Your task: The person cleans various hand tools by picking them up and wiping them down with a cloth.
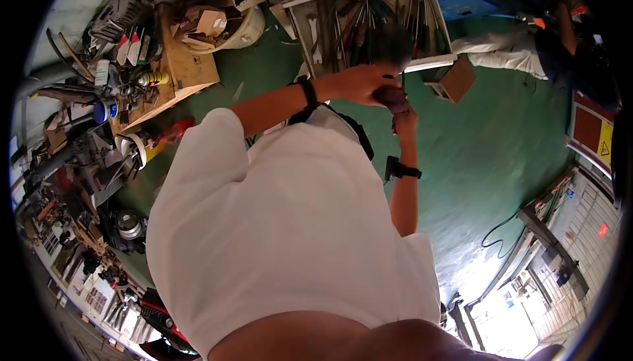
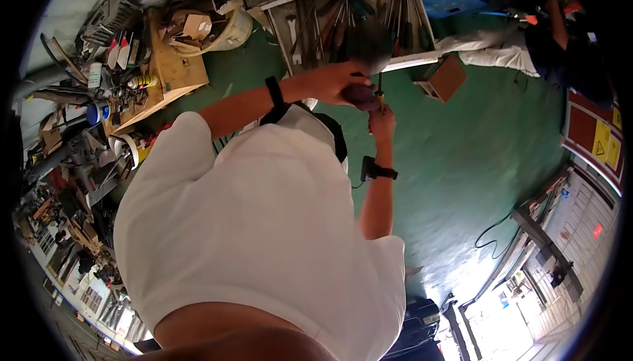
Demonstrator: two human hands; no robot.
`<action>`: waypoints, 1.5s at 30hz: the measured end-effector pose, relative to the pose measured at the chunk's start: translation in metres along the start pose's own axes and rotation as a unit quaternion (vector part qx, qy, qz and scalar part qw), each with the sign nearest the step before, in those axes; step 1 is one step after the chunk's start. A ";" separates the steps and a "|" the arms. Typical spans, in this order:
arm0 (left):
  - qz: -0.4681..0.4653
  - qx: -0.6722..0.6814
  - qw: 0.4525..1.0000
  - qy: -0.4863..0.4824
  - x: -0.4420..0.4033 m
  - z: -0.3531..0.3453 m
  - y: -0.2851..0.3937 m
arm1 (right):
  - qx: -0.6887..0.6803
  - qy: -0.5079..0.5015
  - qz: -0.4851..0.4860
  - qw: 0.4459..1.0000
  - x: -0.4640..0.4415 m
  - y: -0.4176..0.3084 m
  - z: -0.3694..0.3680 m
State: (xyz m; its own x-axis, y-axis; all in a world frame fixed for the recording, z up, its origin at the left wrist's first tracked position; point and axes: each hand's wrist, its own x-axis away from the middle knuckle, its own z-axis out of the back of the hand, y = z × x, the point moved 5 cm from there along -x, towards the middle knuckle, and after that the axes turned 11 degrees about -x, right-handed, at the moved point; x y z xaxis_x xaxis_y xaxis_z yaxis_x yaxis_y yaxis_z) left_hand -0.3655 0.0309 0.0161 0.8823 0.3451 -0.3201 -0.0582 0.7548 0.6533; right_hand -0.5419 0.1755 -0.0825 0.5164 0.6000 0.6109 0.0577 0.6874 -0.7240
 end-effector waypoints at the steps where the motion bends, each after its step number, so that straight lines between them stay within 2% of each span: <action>1: 0.002 0.004 1.000 -0.007 -0.005 -0.004 0.010 | 0.034 -0.017 0.070 0.997 0.017 -0.005 0.005; 2: -0.046 -0.011 0.999 -0.006 -0.009 -0.008 0.023 | 0.069 -0.035 0.140 0.987 0.033 -0.007 0.007; 3: -0.094 -0.026 0.995 -0.004 -0.010 -0.016 0.035 | 0.067 -0.037 0.133 0.988 0.039 0.004 0.010; 4: -0.133 -0.075 0.988 0.022 -0.010 -0.023 0.042 | 0.130 -0.032 0.275 0.952 0.048 -0.003 0.011; 5: -0.131 -0.075 0.988 0.020 -0.004 -0.026 0.043 | 0.188 -0.026 0.413 0.891 0.059 -0.008 0.009; 6: -0.095 -0.080 0.991 -0.049 0.000 -0.030 0.045 | 0.186 -0.028 0.413 0.891 0.066 -0.009 0.008; 8: -0.029 -0.076 0.985 -0.152 0.010 -0.033 0.046 | 0.269 -0.029 0.345 0.899 0.073 -0.008 0.009; 11: 0.019 -0.077 0.979 -0.185 0.034 -0.019 0.048 | 0.344 -0.031 0.349 0.871 0.109 -0.039 -0.001; 13: 0.022 -0.084 0.983 -0.164 0.057 -0.013 0.048 | 0.358 -0.038 0.382 0.851 0.123 -0.054 -0.012; 15: -0.007 -0.081 0.993 -0.091 0.075 -0.003 0.056 | 0.377 -0.048 0.419 0.825 0.132 -0.064 -0.023; 18: 0.022 -0.081 0.991 -0.100 0.108 0.010 0.070 | 0.440 -0.130 0.459 0.761 0.147 -0.067 -0.046; 20: 0.067 -0.082 0.992 -0.072 0.135 0.020 0.078 | 0.460 -0.129 0.485 0.732 0.161 -0.071 -0.061; 22: 0.107 -0.078 0.990 -0.045 0.164 0.026 0.087 | 0.480 -0.175 0.505 0.696 0.175 -0.064 -0.084; 24: 0.199 0.004 0.965 -0.170 0.197 0.016 0.089 | 0.499 -0.218 0.523 0.656 0.191 -0.054 -0.105; 26: 0.235 0.014 0.959 -0.157 0.230 0.017 0.102 | 0.495 -0.268 0.599 0.570 0.212 -0.048 -0.125; 27: 0.253 0.029 0.953 -0.165 0.248 0.014 0.111 | 0.492 -0.282 0.608 0.556 0.218 -0.043 -0.135; 28: 0.276 0.056 0.953 -0.114 0.265 0.015 0.120 | 0.494 -0.301 0.580 0.574 0.221 -0.037 -0.139; 29: 0.288 0.055 0.950 -0.107 0.283 0.004 0.122 | 0.496 -0.316 0.551 0.593 0.224 -0.031 -0.142; 31: 0.306 -0.051 0.951 0.003 0.313 -0.004 0.119 | 0.513 -0.308 0.563 0.570 0.234 -0.036 -0.142; 33: 0.315 -0.067 0.947 0.022 0.338 -0.002 0.118 | 0.531 -0.292 0.576 0.548 0.243 -0.044 -0.142; 38: 0.331 -0.095 0.937 0.056 0.372 0.013 0.132 | 0.546 -0.289 0.551 0.561 0.273 -0.050 -0.133; 40: 0.358 -0.118 0.926 0.031 0.392 0.024 0.130 | 0.540 -0.282 0.554 0.568 0.281 -0.052 -0.126; 45: 0.401 -0.140 0.904 0.044 0.450 0.033 0.121 | 0.536 -0.274 0.539 0.589 0.301 -0.063 -0.100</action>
State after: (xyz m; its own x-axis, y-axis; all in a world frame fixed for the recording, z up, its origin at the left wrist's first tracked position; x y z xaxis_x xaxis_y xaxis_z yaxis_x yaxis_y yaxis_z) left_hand 0.0398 0.2586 -0.0264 0.4644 0.8777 0.1184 -0.7896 0.3497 0.5042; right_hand -0.3042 0.2718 0.1149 -0.6115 0.7643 0.2048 -0.7754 -0.5274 -0.3471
